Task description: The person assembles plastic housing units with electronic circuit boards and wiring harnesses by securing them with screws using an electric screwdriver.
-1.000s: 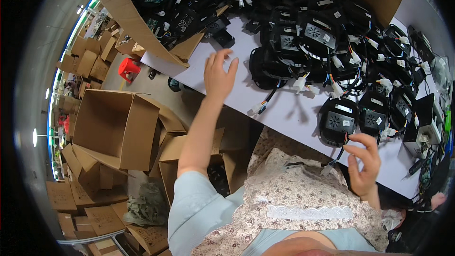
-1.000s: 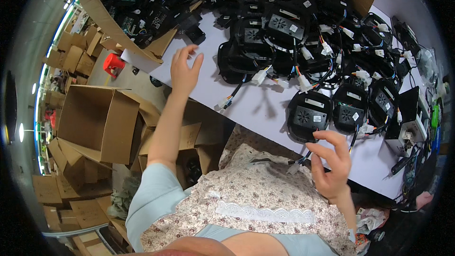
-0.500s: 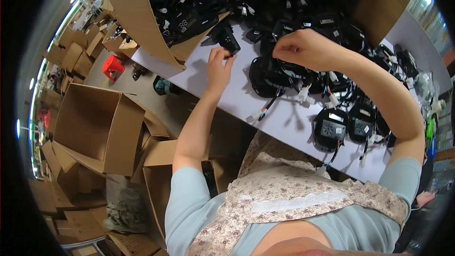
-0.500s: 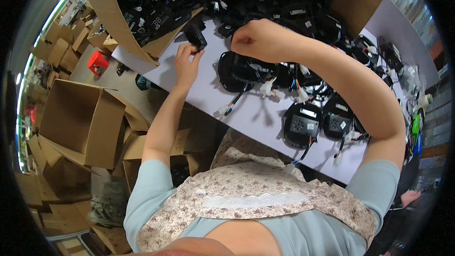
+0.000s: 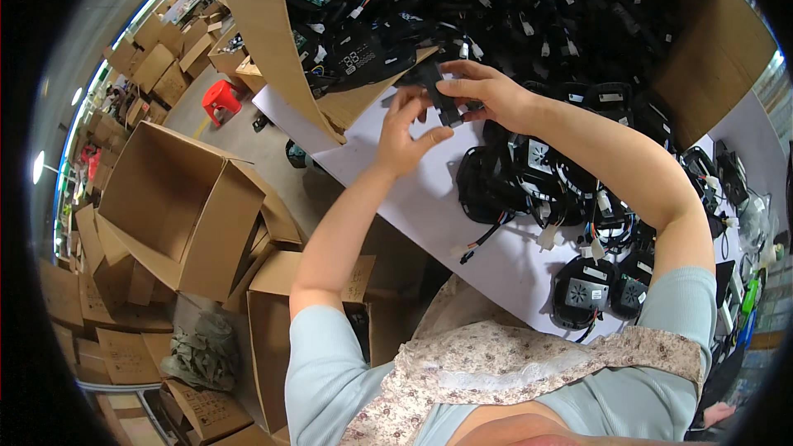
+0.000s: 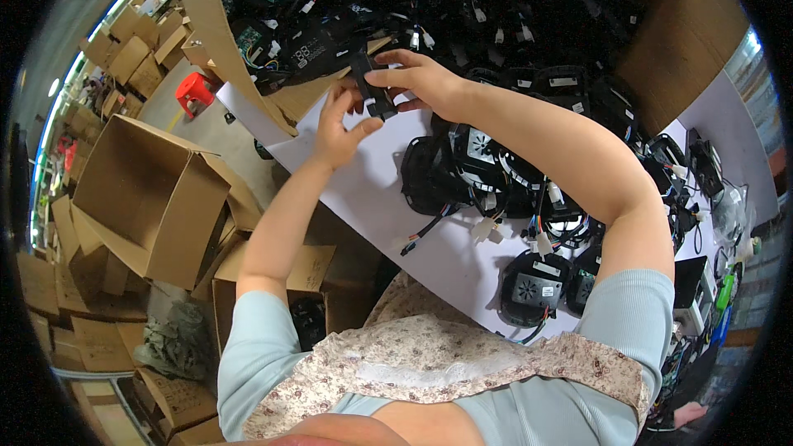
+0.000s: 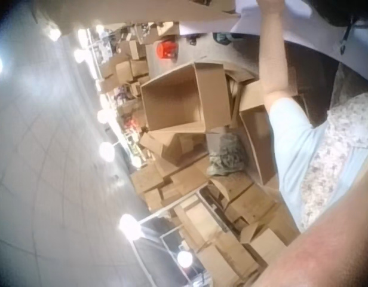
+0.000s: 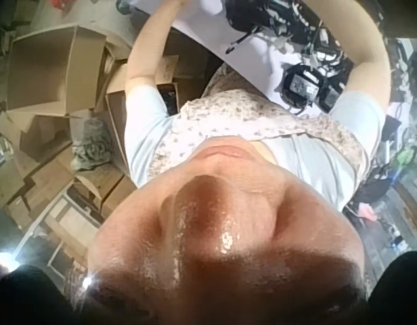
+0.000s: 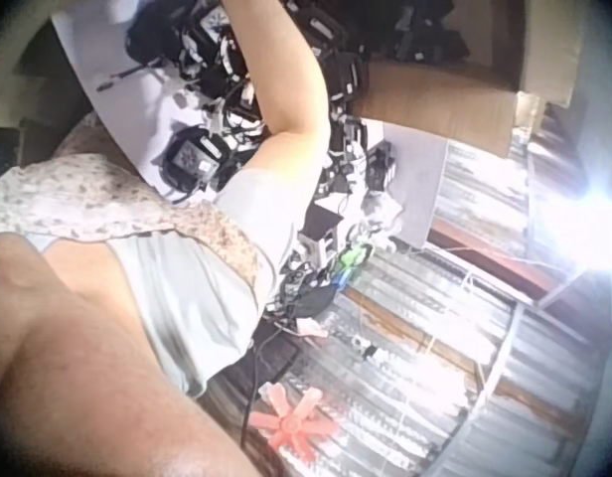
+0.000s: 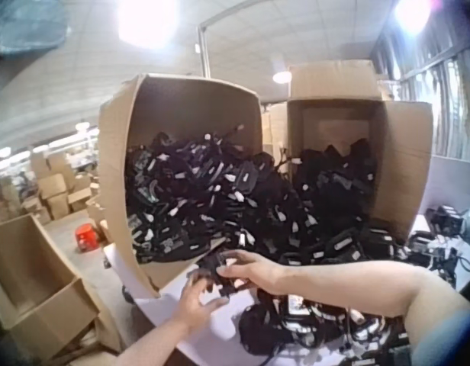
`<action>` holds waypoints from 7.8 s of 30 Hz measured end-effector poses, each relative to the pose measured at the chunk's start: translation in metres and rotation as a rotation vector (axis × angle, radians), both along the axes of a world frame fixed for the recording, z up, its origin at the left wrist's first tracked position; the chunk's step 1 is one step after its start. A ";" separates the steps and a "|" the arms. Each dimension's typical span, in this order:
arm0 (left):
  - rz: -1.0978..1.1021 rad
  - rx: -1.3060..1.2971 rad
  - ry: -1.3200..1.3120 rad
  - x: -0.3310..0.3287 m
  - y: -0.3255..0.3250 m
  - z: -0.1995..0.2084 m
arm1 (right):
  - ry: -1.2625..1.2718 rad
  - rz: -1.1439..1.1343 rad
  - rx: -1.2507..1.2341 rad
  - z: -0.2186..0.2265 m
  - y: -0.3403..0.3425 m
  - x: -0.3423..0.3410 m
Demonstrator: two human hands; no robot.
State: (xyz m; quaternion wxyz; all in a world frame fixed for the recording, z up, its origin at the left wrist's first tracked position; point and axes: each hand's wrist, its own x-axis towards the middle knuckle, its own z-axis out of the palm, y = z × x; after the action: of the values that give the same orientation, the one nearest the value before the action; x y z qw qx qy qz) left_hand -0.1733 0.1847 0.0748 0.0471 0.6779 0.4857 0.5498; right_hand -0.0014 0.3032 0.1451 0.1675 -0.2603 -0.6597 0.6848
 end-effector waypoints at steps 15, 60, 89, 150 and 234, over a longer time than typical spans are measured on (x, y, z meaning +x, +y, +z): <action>0.968 -0.430 0.867 -0.128 0.099 0.034 | -0.101 -0.098 0.133 0.006 0.040 0.002; 0.670 -0.108 -0.213 0.017 -0.086 -0.090 | -0.365 0.377 1.130 -0.054 -0.022 -0.059; 0.584 0.081 -0.094 0.017 -0.094 -0.099 | -0.368 0.616 1.248 -0.082 -0.043 -0.064; 0.164 -0.478 0.180 -0.053 -0.017 -0.048 | -0.447 0.215 1.969 -0.098 0.140 -0.077; 0.768 -0.332 0.687 -0.025 -0.125 -0.035 | -0.054 0.239 -0.155 -0.030 0.013 -0.038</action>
State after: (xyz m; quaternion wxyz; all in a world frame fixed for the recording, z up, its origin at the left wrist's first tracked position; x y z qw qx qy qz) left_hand -0.1988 0.0596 0.0402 -0.2123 0.5759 0.7663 0.1899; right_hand -0.0396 0.3157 0.1149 0.0465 -0.2103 -0.6353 0.7416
